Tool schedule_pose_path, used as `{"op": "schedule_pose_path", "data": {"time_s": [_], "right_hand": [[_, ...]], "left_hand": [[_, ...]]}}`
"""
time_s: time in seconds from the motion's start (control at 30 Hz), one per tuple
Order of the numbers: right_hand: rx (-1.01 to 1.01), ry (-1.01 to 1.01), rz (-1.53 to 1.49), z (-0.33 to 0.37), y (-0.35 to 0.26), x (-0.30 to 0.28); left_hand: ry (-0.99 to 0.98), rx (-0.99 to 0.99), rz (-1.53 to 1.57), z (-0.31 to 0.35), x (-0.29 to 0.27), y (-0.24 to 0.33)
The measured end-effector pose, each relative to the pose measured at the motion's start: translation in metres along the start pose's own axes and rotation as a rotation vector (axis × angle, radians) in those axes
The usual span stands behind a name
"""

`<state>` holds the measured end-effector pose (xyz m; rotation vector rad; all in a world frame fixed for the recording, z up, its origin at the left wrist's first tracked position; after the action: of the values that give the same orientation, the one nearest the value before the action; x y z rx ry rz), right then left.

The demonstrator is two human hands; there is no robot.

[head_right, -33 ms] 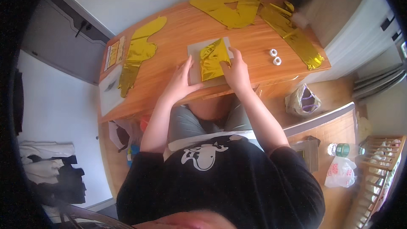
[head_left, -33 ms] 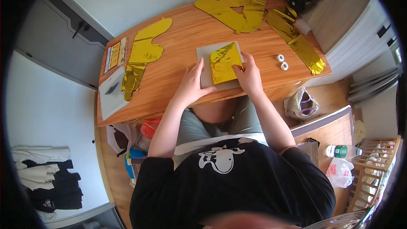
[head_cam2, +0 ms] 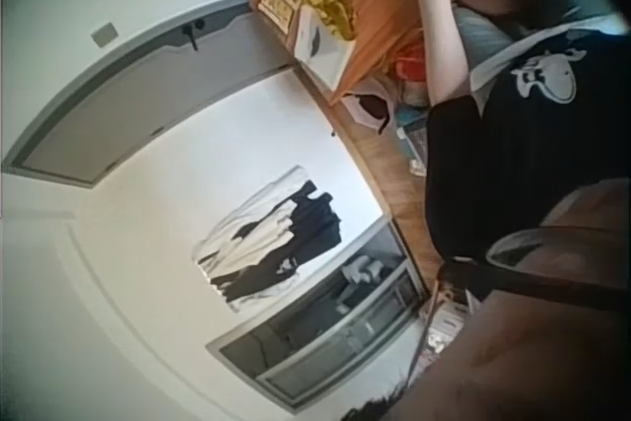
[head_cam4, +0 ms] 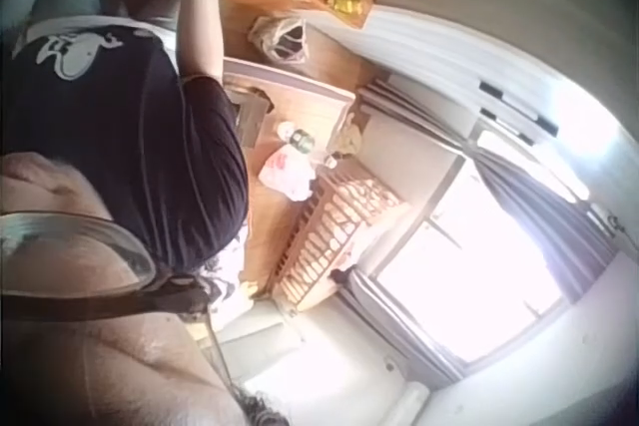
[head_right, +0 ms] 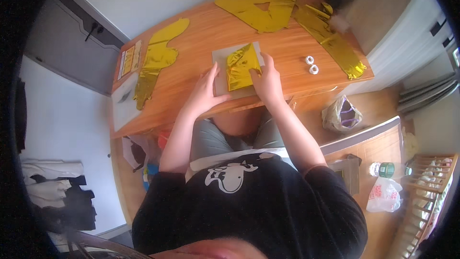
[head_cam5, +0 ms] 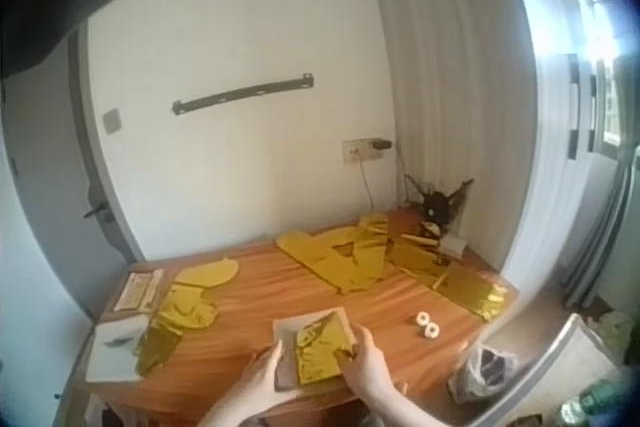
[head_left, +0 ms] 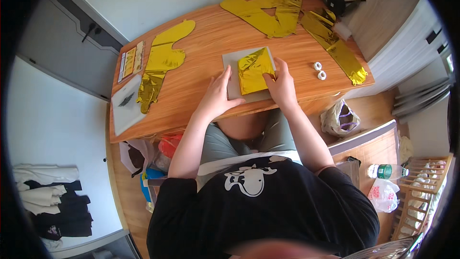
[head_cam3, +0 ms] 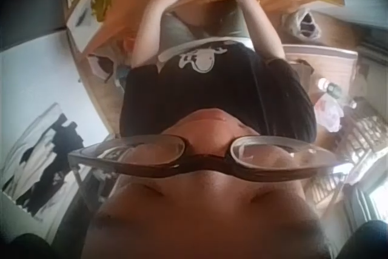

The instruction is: Folding a gold foil balloon and placing it into a plastic packaging sleeve with an instruction card.

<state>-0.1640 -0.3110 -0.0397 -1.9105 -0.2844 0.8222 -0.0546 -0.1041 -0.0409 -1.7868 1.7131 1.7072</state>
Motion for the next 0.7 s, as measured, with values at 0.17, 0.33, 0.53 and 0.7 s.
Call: {"op": "schedule_pose_path", "data": {"time_s": [0.17,0.33,0.53,0.7], "right_hand": [[-0.029,-0.007,0.056,0.000,-0.003,0.006],[-0.043,-0.068,0.146,-0.007,-0.001,0.010],[-0.178,-0.149,0.223,-0.016,0.003,0.009],[-0.583,-0.077,0.491,-0.021,-0.023,0.006]], "left_hand": [[-0.058,-0.068,-0.084,-0.018,-0.005,0.006],[-0.081,0.267,-0.219,-0.049,0.016,-0.006],[-0.139,0.283,-0.271,-0.052,0.036,-0.017],[-0.141,0.253,-0.344,-0.053,0.034,-0.008]]}}
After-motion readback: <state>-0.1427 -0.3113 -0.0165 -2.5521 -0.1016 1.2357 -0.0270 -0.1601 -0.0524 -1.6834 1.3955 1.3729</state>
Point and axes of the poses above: each hand's wrist, its own z-axis away from the middle knuckle, its own x-axis out of the palm, y = z × x, the point moved 4 cm from there along -z, towards the middle knuckle, and after that the axes turned 8 degrees about y, right-handed, at the moved point
